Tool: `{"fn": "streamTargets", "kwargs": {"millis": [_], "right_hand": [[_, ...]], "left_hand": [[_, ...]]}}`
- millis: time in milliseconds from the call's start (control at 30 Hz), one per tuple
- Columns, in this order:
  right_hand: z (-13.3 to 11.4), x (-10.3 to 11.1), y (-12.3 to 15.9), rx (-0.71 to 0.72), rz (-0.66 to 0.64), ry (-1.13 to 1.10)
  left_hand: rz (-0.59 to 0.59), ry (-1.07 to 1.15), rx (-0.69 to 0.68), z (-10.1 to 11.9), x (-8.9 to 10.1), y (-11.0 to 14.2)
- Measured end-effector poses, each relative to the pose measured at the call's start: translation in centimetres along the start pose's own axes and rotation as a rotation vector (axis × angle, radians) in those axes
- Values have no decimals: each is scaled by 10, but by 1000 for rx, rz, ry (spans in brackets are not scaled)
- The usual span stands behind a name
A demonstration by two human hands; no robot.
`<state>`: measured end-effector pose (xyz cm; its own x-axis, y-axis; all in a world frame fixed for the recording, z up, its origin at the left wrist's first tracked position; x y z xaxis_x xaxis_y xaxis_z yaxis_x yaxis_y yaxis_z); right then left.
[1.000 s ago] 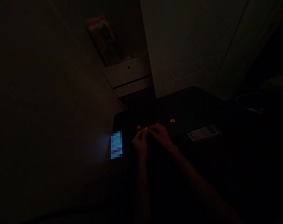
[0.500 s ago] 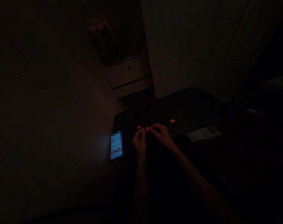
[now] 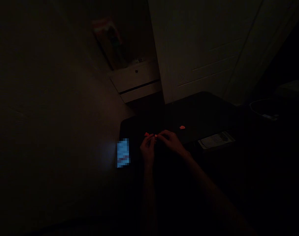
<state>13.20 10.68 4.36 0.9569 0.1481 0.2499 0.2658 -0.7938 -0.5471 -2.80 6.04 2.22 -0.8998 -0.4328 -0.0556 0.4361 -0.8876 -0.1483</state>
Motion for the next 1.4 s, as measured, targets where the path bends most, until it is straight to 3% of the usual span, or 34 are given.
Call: {"fn": "streamTargets", "kwargs": {"millis": [200, 367, 1100, 1233, 1400], "right_hand": [[-1, -2, 0, 16, 13, 44], [-11, -3, 1, 124, 21, 46], [-23, 8, 4, 205, 105, 208], [-23, 7, 4, 201, 105, 210], [-20, 1, 4, 177, 63, 150]], "left_hand": [[20, 0, 24, 0, -1, 2], [65, -36, 3, 1, 2, 2], [-168, -127, -147, 17, -13, 9], [-156, -130, -144, 17, -13, 9], [-58, -94, -99, 8, -7, 5]]}}
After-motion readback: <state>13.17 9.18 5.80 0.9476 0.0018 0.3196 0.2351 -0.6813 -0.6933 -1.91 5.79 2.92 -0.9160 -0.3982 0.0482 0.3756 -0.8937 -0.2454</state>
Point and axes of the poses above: each hand's wrist, its own y-axis away from the middle knuckle, its own x-axis out of the back of the hand, z = x × y, the point moved 8 cm from there along -y, towards the middle knuckle, and after that the axes turned 7 degrees about x, right-handed, at the moved point
